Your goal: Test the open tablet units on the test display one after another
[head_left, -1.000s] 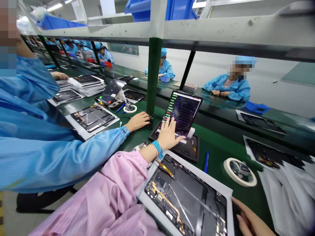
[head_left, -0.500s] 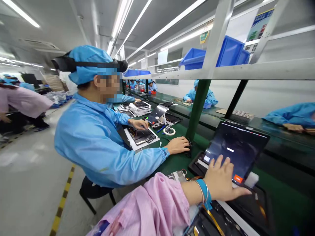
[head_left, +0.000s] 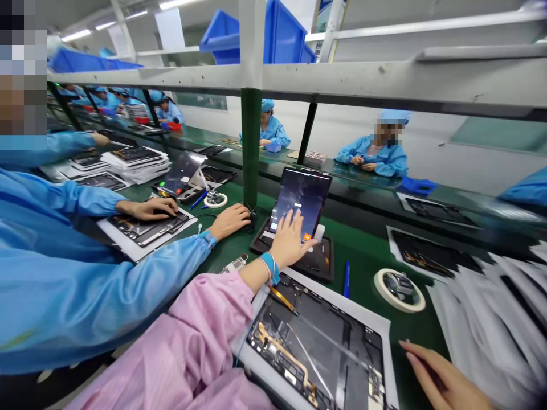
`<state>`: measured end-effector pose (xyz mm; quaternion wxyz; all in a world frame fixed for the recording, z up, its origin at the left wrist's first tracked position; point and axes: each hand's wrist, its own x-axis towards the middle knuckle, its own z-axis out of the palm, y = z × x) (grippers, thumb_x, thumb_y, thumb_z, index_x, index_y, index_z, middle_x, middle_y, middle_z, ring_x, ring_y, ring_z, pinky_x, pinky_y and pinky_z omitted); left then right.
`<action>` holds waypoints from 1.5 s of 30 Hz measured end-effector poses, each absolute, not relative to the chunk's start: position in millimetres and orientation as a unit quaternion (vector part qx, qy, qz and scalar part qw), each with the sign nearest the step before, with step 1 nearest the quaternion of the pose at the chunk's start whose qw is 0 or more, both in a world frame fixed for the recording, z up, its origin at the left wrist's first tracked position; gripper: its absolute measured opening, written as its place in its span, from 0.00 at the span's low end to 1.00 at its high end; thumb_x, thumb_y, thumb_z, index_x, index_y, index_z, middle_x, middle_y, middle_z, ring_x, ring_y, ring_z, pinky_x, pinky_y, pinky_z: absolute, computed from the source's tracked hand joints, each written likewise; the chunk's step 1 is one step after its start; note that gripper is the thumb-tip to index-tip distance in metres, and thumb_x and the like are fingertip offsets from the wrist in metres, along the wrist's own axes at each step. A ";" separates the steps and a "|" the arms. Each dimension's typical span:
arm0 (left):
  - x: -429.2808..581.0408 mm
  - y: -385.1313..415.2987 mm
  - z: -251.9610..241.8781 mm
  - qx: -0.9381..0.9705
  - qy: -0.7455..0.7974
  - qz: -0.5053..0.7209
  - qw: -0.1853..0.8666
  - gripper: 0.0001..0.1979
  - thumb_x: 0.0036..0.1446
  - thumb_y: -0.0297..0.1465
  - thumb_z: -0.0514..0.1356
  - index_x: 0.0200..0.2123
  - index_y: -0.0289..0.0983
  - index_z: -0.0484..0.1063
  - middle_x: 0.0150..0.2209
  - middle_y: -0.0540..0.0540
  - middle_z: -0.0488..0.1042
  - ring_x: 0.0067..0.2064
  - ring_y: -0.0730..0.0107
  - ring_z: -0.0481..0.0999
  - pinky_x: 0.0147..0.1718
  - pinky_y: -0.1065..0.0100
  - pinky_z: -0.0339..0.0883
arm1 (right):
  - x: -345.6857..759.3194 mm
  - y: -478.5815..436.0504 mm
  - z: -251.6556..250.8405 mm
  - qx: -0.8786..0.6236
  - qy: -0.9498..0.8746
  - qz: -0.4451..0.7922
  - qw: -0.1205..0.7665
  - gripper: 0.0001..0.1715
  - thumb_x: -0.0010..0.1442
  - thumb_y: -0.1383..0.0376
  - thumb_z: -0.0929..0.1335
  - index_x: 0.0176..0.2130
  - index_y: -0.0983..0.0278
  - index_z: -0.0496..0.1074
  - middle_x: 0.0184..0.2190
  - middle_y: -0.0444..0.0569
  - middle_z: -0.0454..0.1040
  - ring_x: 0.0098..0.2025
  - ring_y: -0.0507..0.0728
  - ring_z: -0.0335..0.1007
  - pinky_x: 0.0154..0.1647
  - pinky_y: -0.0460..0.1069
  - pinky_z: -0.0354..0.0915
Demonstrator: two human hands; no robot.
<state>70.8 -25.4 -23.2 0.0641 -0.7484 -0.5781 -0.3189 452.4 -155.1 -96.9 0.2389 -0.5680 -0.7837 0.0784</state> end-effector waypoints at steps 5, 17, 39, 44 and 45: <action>62.6 -6.0 -16.7 -0.745 -0.582 -0.315 0.086 0.35 0.58 0.51 0.48 0.58 0.30 0.55 0.64 0.35 0.53 0.67 0.53 0.43 0.62 0.51 0.44 | 439.4 -158.3 -85.3 -0.577 -0.780 0.095 0.221 0.23 0.59 0.48 0.62 0.44 0.58 0.73 0.45 0.48 0.75 0.46 0.59 0.72 0.46 0.52 0.70; 119.6 -82.0 17.4 -0.861 -0.426 -0.276 -0.023 0.20 0.61 0.40 0.51 0.53 0.36 0.61 0.49 0.41 0.71 0.51 0.62 0.68 0.50 0.63 0.61 | 405.6 -205.1 -16.4 -0.640 -0.679 0.137 0.332 0.30 0.61 0.53 0.62 0.58 0.63 0.60 0.33 0.49 0.72 0.31 0.53 0.69 0.32 0.46 0.66; 141.8 -85.0 -40.5 -0.877 -0.425 -0.141 -0.176 0.29 0.60 0.52 0.44 0.20 0.37 0.67 0.23 0.46 0.71 0.26 0.68 0.68 0.26 0.68 0.51 | 350.2 -238.9 -32.9 -0.664 -0.657 0.207 0.289 0.13 0.59 0.66 0.63 0.43 0.64 0.72 0.30 0.46 0.72 0.29 0.52 0.67 0.33 0.47 0.64; 140.9 -81.3 -44.7 -0.854 -0.455 -0.139 -0.212 0.31 0.54 0.57 0.46 0.17 0.37 0.64 0.20 0.48 0.69 0.23 0.70 0.65 0.24 0.68 0.46 | 344.6 -240.9 -34.4 -0.666 -0.665 0.170 0.292 0.14 0.60 0.66 0.62 0.44 0.65 0.72 0.27 0.46 0.69 0.27 0.52 0.64 0.32 0.47 0.63; 141.5 -81.6 -45.5 -0.854 -0.456 -0.138 -0.210 0.31 0.54 0.57 0.46 0.18 0.37 0.64 0.20 0.48 0.69 0.23 0.70 0.65 0.24 0.68 0.46 | 343.5 -240.5 -35.0 -0.666 -0.668 0.164 0.288 0.14 0.60 0.66 0.61 0.44 0.65 0.72 0.27 0.46 0.69 0.27 0.52 0.64 0.32 0.47 0.63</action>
